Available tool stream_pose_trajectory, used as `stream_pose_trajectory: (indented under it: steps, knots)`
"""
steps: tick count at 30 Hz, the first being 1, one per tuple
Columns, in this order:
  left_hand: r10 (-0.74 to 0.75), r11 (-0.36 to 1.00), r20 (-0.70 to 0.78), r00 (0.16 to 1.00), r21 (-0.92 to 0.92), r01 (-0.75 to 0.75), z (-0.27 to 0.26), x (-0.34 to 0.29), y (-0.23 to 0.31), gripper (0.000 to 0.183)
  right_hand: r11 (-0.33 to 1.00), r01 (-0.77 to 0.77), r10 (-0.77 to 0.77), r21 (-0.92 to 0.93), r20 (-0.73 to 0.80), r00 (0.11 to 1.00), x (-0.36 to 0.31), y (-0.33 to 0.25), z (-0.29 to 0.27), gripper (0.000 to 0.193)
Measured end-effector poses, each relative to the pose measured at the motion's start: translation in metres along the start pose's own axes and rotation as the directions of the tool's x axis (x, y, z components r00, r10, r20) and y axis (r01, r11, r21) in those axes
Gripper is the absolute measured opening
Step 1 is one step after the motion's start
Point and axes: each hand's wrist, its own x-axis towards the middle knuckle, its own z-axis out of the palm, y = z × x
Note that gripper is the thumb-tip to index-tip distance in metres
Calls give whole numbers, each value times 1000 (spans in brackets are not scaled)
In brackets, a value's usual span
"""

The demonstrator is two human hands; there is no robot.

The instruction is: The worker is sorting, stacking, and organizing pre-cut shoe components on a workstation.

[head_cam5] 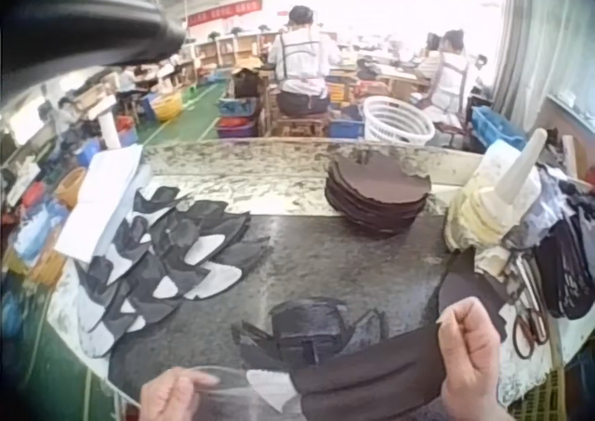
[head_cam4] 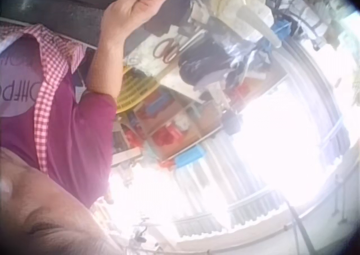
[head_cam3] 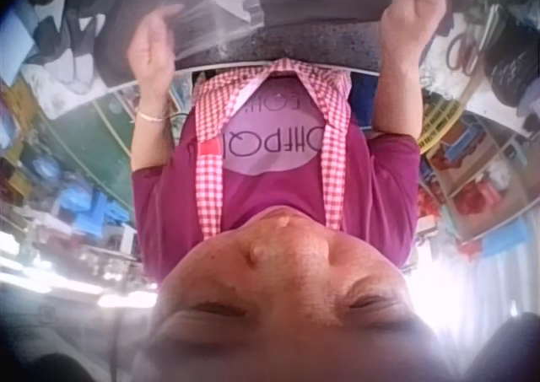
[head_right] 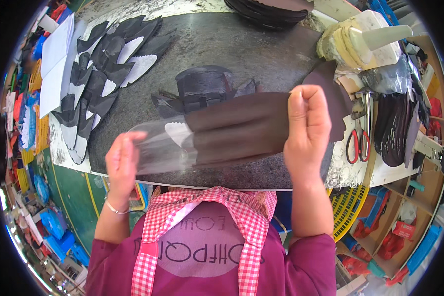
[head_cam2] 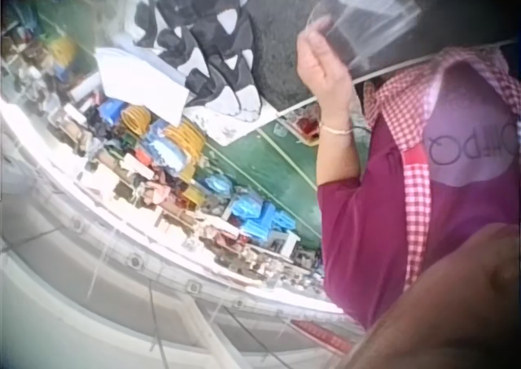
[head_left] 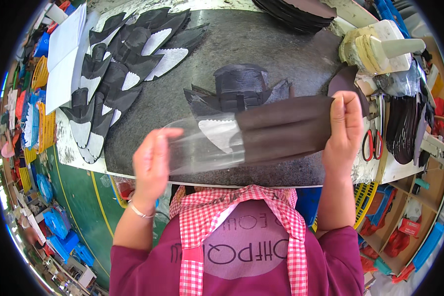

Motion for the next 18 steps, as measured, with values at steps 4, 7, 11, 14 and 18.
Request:
stream_pose_trajectory:
  steps: [4, 7, 11, 14, 18]
  knots:
    - [-271, 937, 344, 899, 307, 165, -74, -19, 6, 26, 983, 38, -6, -178, 177, 984, 34, -25, -27, 12]
    - [-292, 627, 535, 793, 733, -263, -107, -28, 42, 45, 934, 168, -61, -316, 323, 944, 50, -49, -33, 11]
    - [56, 772, 643, 764, 457, -442, -94, -15, 75, 70, 739, 540, -390, -403, 397, 831, 54, -65, -16, 5]
    - [63, 902, 617, 784, -372, 220, -32, -6, 74, 87, 498, 814, -653, -300, 487, 579, 38, -68, 15, 9]
    - [58, 273, 600, 798, -778, 566, 48, 39, 58, 90, 367, 922, -698, -128, 617, 363, -12, -65, 47, 24]
